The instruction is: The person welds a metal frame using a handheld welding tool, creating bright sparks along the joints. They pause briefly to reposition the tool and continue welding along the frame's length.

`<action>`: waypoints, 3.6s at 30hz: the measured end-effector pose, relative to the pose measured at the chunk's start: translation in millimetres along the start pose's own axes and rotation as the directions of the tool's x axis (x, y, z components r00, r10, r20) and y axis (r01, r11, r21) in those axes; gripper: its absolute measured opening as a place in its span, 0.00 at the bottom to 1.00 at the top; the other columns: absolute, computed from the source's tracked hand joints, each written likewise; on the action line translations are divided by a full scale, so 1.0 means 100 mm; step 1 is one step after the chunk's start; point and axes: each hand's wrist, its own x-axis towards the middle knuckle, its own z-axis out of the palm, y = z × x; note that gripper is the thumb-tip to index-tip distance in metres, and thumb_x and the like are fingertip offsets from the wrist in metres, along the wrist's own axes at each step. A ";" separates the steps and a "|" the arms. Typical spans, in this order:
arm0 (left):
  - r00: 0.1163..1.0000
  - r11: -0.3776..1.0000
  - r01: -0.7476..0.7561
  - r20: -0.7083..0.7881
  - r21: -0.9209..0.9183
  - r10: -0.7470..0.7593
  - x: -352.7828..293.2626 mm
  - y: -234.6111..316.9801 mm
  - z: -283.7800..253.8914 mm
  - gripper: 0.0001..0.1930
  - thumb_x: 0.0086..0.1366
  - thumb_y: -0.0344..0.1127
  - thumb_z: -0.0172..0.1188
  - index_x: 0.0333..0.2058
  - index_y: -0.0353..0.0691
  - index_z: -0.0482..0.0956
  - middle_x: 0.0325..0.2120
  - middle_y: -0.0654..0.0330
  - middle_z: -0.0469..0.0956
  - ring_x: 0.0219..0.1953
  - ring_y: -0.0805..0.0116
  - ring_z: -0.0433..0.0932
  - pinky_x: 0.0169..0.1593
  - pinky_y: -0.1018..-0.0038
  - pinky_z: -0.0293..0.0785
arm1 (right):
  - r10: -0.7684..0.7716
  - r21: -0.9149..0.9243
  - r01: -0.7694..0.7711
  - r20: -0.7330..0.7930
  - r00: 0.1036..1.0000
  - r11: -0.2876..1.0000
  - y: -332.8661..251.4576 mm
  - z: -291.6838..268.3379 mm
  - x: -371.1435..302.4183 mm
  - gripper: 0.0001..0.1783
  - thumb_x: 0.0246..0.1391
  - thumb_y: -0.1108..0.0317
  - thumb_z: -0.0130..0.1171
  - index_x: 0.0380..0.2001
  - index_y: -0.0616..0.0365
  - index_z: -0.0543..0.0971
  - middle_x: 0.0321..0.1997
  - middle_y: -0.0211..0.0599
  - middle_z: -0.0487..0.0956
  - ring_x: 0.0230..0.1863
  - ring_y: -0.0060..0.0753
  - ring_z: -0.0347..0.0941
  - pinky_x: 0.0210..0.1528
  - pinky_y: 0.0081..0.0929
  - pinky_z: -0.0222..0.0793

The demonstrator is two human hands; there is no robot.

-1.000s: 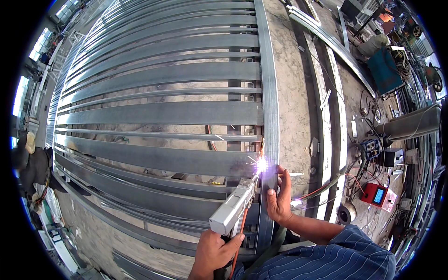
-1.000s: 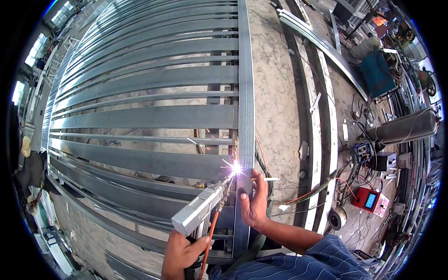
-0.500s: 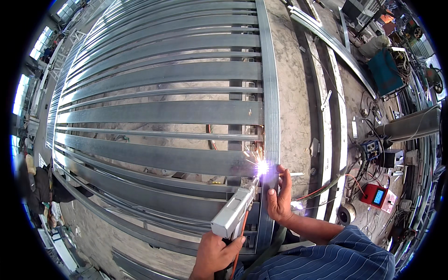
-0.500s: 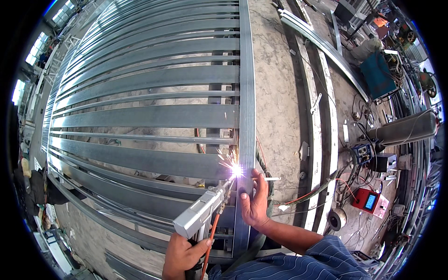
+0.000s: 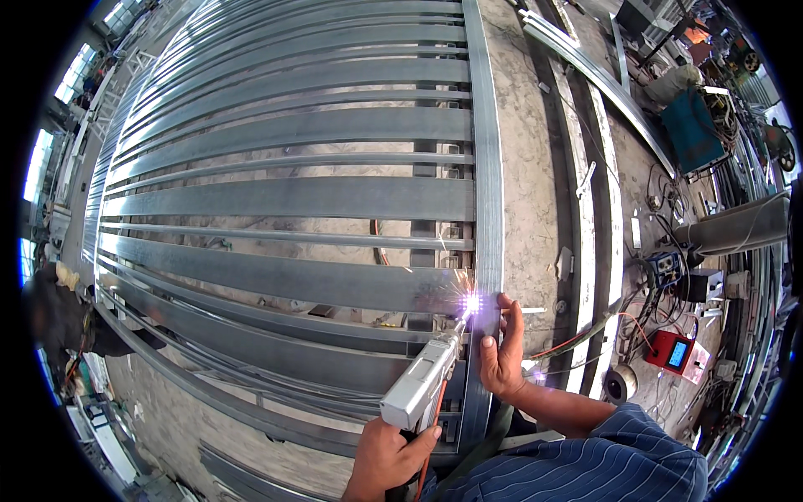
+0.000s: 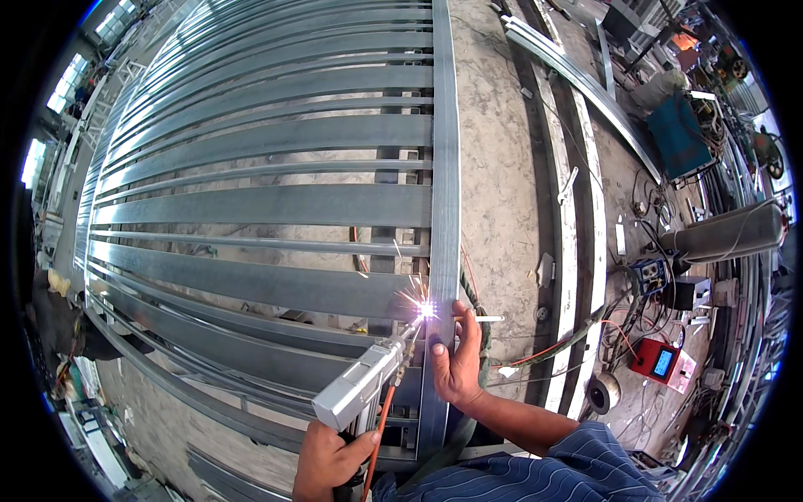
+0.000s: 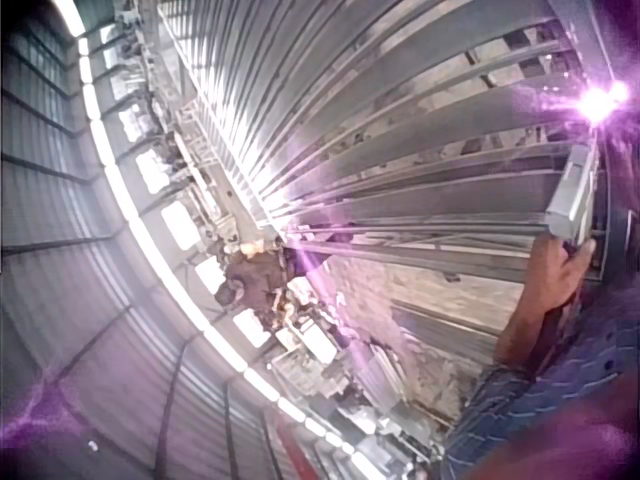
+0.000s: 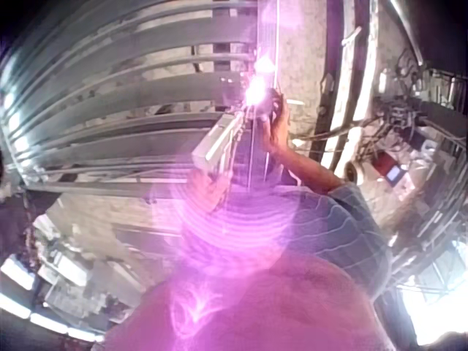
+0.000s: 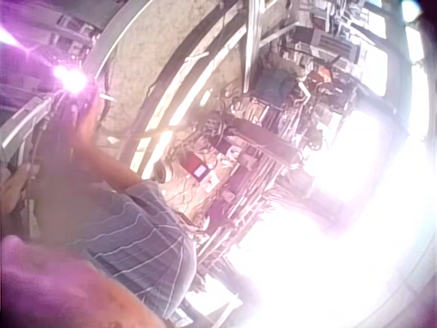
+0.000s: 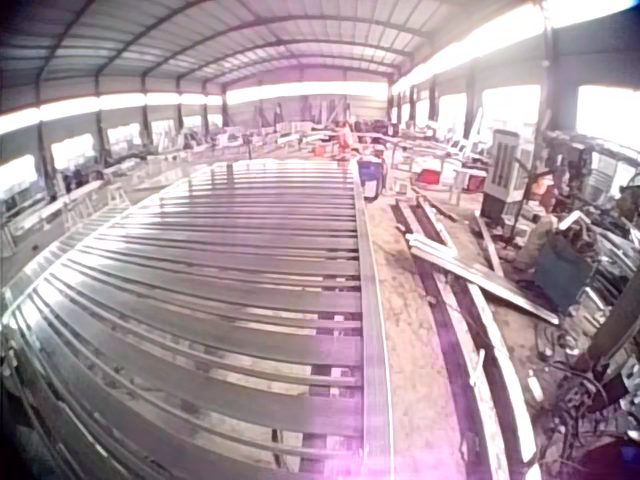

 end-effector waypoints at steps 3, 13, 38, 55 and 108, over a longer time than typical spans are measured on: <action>0.999 1.000 0.019 0.026 -0.008 -0.019 0.00 0.01 -0.01 0.17 0.63 0.42 0.72 0.42 0.33 0.83 0.25 0.46 0.83 0.28 0.43 0.84 0.33 0.59 0.78 | 0.004 0.021 -0.004 0.001 1.000 1.000 0.01 0.00 -0.01 0.45 0.74 0.56 0.52 0.80 0.62 0.41 0.79 0.55 0.56 0.74 0.50 0.59 0.72 0.50 0.58; 0.998 0.998 0.066 0.026 -0.013 -0.065 -0.05 0.00 -0.01 0.16 0.63 0.44 0.71 0.39 0.35 0.85 0.23 0.47 0.83 0.28 0.44 0.84 0.32 0.59 0.78 | 0.006 0.032 -0.006 -0.006 1.000 0.999 0.04 0.02 -0.02 0.46 0.74 0.55 0.53 0.79 0.63 0.42 0.79 0.54 0.56 0.74 0.50 0.59 0.73 0.49 0.57; 0.974 0.982 0.188 0.134 -0.015 -0.184 -0.11 0.02 -0.04 0.23 0.62 0.37 0.71 0.54 0.33 0.82 0.38 0.49 0.86 0.39 0.57 0.85 0.48 0.66 0.79 | 0.019 0.045 -0.020 0.026 0.999 0.999 -0.01 0.00 0.01 0.45 0.75 0.55 0.51 0.80 0.62 0.40 0.78 0.55 0.54 0.75 0.52 0.57 0.73 0.49 0.59; 0.972 0.888 0.234 0.075 -0.397 -0.222 -0.13 0.13 0.02 0.23 0.63 0.29 0.69 0.56 0.30 0.79 0.41 0.56 0.85 0.42 0.72 0.81 0.50 0.71 0.77 | 0.008 0.004 -0.008 0.016 1.000 1.000 -0.05 0.00 0.02 0.45 0.74 0.58 0.53 0.79 0.63 0.41 0.78 0.55 0.56 0.76 0.51 0.57 0.73 0.49 0.58; 0.999 0.978 0.050 -0.009 -0.201 -0.053 0.44 0.12 -0.09 0.20 0.61 0.30 0.72 0.51 0.29 0.81 0.35 0.49 0.87 0.35 0.64 0.85 0.43 0.69 0.80 | -0.012 -0.006 0.012 0.003 1.000 1.000 -0.05 -0.01 0.07 0.46 0.72 0.58 0.55 0.79 0.64 0.42 0.78 0.58 0.57 0.74 0.53 0.59 0.71 0.49 0.61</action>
